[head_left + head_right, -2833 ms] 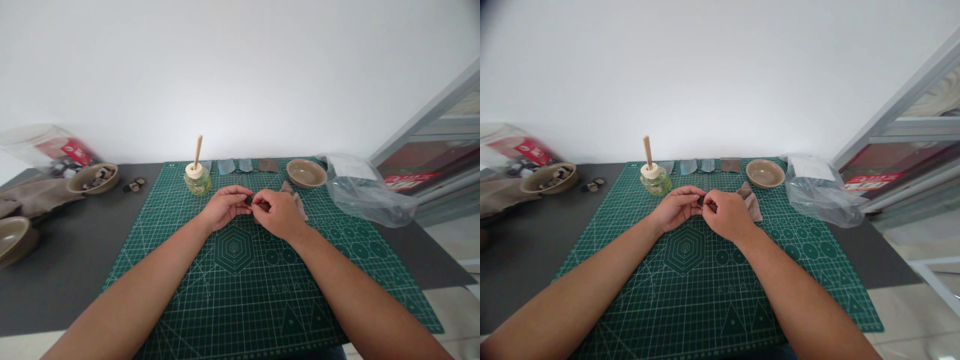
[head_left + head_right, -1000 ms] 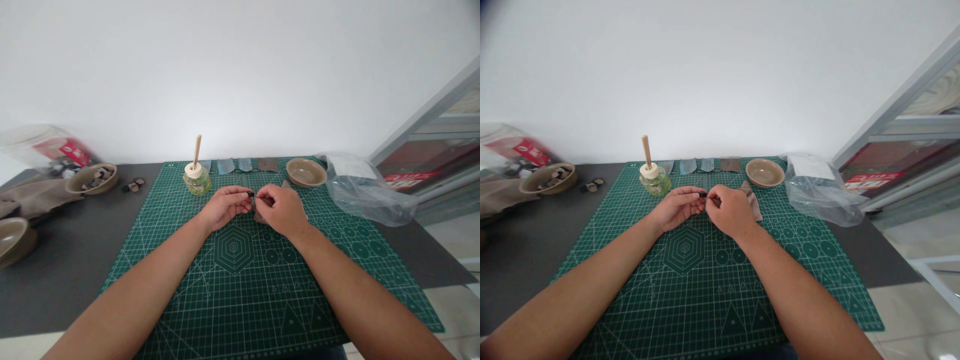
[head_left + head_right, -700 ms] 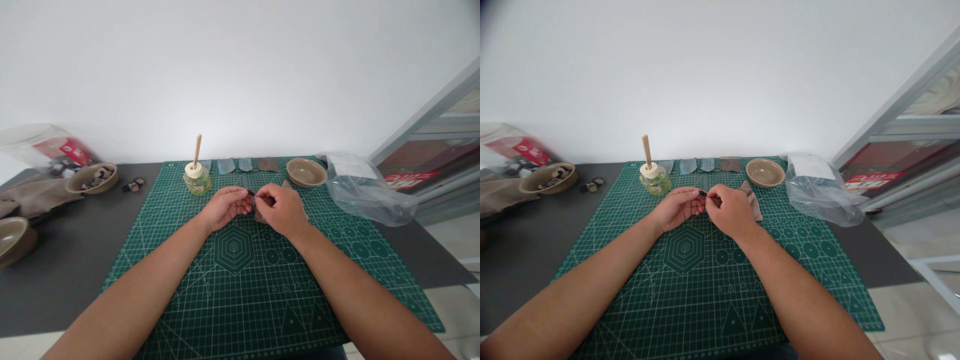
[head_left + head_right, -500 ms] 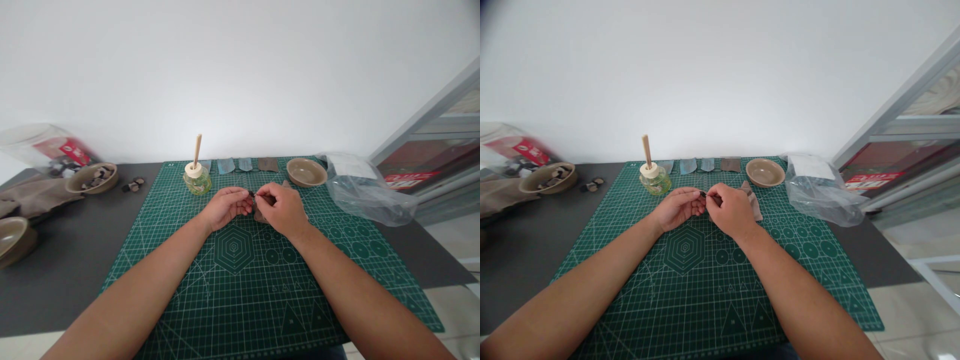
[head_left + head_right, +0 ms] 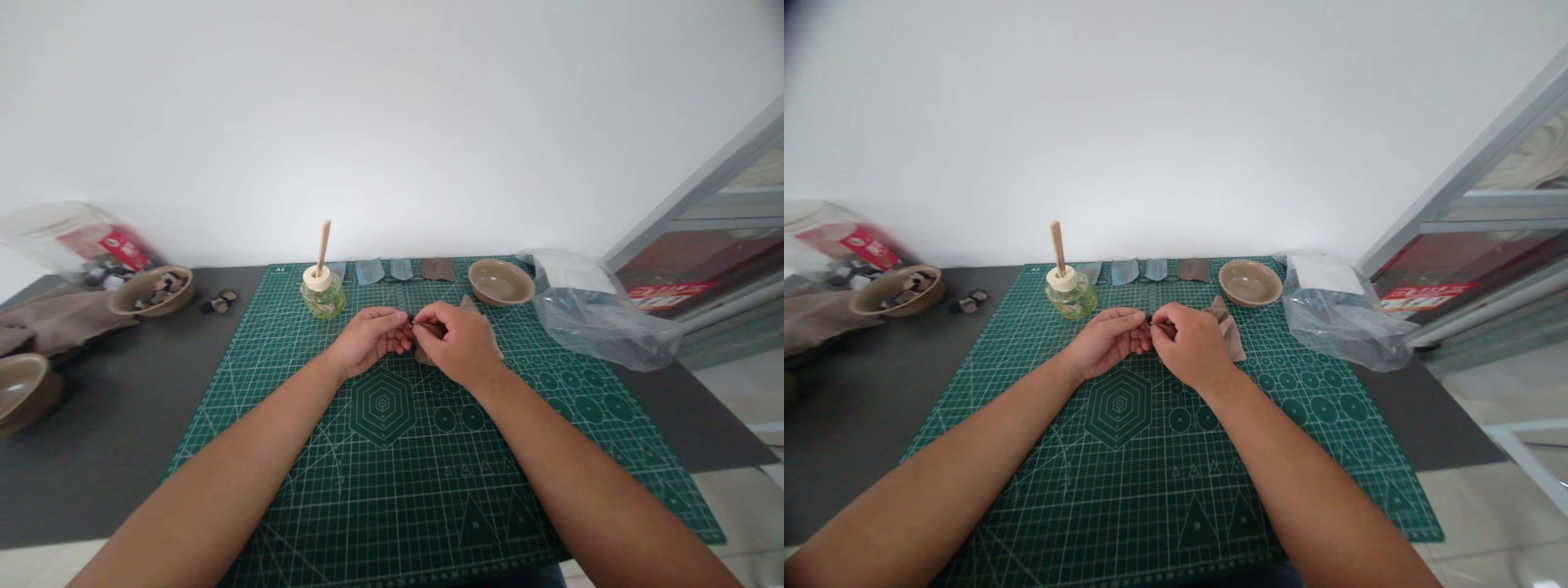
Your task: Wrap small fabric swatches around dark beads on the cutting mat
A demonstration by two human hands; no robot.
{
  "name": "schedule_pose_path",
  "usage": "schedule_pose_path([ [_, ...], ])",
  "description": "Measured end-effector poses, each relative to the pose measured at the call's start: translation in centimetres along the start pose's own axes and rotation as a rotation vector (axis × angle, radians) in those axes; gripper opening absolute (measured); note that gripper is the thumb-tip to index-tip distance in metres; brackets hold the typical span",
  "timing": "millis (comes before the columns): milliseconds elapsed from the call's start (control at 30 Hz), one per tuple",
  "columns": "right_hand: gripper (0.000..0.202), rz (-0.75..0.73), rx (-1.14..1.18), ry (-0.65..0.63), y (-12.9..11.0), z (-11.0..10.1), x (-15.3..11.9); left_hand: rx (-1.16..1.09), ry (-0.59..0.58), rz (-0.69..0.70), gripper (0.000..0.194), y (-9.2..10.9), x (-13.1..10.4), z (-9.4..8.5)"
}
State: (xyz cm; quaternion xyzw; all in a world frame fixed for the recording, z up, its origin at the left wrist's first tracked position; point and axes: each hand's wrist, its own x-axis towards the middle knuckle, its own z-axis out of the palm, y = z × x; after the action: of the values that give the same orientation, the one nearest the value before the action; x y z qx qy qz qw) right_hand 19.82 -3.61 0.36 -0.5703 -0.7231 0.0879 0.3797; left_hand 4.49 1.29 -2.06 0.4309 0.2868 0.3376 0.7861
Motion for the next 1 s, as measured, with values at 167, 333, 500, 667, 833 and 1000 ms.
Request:
schedule_pose_path([
  [167, 0.005, -0.010, -0.004, -0.009, -0.22, -0.04, 0.06, 0.042, -0.005, -0.001, 0.025, -0.05, -0.03, -0.03],
  [333, 0.005, -0.029, 0.021, -0.023, -0.10, 0.10, 0.09, 0.061, -0.005, -0.005, 0.027, -0.07, -0.04, -0.06],
  [500, 0.005, -0.061, 0.034, -0.045, -0.01, 0.21, 0.01, 0.086, -0.021, 0.006, 0.027, -0.08, -0.04, -0.11],
  [667, 0.006, -0.064, -0.001, -0.033, -0.10, 0.12, 0.06, 0.096, -0.025, 0.006, 0.026, -0.11, -0.02, -0.03],
  [833, 0.007, -0.022, -0.031, -0.013, 0.00, 0.03, 0.11, 0.055, 0.018, 0.021, 0.020, -0.09, 0.03, 0.11],
  [1000, 0.007, -0.025, -0.034, -0.021, 0.08, -0.01, 0.13, 0.046, 0.028, 0.033, 0.017, -0.05, 0.05, 0.06],
])
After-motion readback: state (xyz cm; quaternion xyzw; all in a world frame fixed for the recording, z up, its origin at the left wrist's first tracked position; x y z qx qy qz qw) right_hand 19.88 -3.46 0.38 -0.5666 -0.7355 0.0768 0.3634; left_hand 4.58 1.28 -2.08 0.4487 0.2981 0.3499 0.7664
